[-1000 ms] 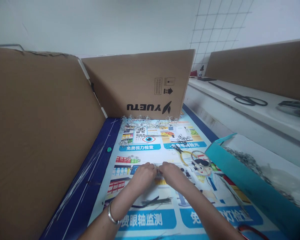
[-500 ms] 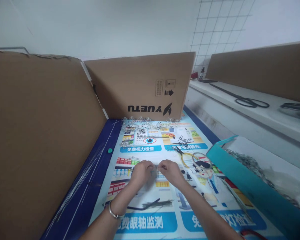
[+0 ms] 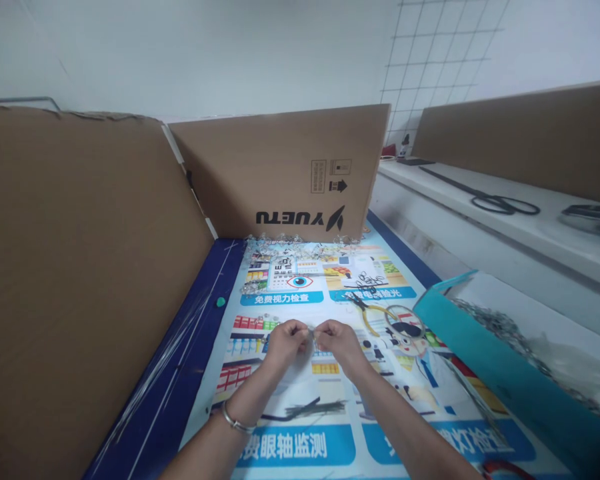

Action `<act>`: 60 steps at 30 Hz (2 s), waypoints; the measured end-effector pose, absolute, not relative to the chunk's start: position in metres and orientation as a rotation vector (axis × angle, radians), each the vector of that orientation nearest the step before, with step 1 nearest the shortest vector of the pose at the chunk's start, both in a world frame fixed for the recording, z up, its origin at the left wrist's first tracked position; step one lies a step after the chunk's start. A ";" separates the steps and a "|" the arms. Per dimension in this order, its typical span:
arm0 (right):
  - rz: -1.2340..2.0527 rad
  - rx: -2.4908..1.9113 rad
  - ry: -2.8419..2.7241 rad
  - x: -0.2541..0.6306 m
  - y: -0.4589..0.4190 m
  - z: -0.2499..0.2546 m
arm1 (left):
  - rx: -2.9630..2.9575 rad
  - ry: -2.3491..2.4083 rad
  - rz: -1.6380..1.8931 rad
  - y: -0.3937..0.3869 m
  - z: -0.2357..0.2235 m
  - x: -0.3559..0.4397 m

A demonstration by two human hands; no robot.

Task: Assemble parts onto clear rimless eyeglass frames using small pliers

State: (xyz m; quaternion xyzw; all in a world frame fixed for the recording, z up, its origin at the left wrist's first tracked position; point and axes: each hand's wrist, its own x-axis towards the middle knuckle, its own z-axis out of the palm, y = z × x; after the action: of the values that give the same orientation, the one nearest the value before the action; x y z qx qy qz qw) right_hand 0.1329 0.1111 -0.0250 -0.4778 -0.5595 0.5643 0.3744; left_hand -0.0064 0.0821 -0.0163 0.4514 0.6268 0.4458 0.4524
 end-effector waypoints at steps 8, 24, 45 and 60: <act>1.451 -1.212 -1.397 0.132 0.110 -0.025 | 1.072 1.530 1.145 0.082 -0.017 -0.004; 1.369 -1.253 -1.434 0.131 0.109 -0.029 | 1.051 1.486 1.227 0.081 -0.022 0.001; 0.989 -1.458 -2.103 0.146 0.112 0.004 | 1.564 1.793 0.751 0.081 -0.010 -0.020; 0.579 -1.021 -3.423 0.137 0.069 0.050 | 1.481 1.734 0.866 0.084 -0.017 -0.023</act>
State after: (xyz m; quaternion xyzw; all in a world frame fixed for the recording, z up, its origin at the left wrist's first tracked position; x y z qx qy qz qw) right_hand 0.1365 0.0687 0.0499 -0.2743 -0.9191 0.1555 -0.2362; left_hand -0.0235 0.0845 -0.0173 0.5702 0.6673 0.3334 0.3441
